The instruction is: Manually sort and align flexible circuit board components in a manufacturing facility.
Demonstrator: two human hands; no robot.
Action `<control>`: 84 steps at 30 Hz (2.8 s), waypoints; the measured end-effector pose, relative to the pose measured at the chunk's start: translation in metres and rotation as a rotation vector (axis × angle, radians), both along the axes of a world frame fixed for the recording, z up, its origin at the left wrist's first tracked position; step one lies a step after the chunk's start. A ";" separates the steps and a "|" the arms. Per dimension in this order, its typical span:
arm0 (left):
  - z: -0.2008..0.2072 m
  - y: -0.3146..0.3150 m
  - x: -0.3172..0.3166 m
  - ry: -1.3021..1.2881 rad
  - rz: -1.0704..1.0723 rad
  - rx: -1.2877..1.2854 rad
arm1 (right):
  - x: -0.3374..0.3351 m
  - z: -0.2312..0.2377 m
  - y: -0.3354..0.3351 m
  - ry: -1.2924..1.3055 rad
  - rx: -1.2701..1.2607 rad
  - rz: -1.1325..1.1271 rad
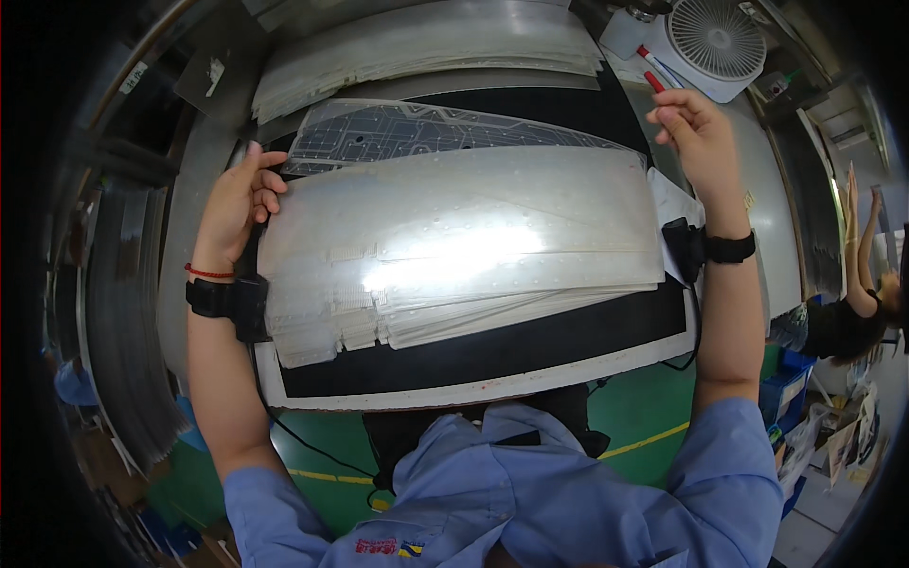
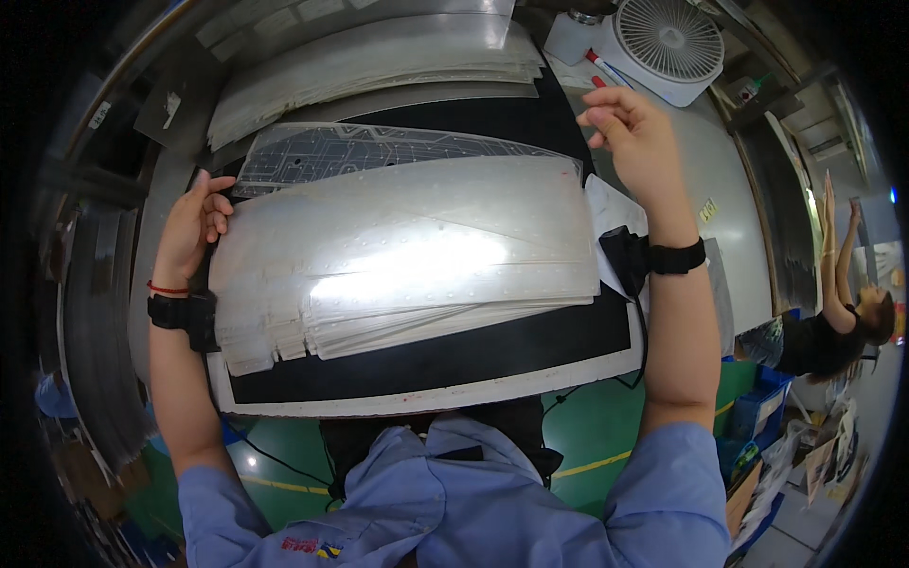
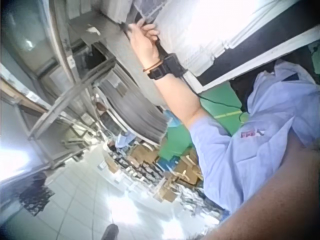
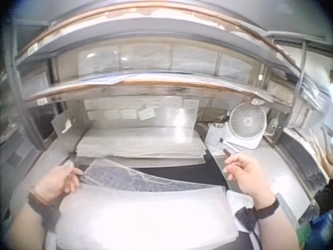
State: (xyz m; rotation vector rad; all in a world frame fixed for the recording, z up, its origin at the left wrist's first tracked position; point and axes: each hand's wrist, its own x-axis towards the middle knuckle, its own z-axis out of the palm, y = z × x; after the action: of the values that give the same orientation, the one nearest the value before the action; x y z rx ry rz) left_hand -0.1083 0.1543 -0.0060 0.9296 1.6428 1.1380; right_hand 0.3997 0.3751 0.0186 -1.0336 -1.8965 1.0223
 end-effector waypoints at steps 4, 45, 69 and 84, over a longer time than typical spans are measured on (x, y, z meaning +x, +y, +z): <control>-0.006 0.002 -0.005 0.066 0.173 0.115 | -0.014 -0.008 -0.012 -0.212 0.080 0.043; -0.003 -0.004 0.007 0.065 -0.066 0.138 | -0.024 -0.006 -0.020 -0.096 -0.006 0.088; -0.005 -0.004 -0.006 -0.041 0.113 0.234 | -0.025 -0.005 -0.019 -0.062 -0.041 -0.094; 0.020 -0.014 0.010 0.313 0.399 0.168 | -0.023 -0.002 -0.023 0.124 -0.296 0.245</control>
State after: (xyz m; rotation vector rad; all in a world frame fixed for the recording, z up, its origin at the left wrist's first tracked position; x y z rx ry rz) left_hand -0.0986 0.1403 0.0138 0.9469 2.0760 1.4739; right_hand 0.3769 0.3521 0.0164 -0.8868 -1.8371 1.5088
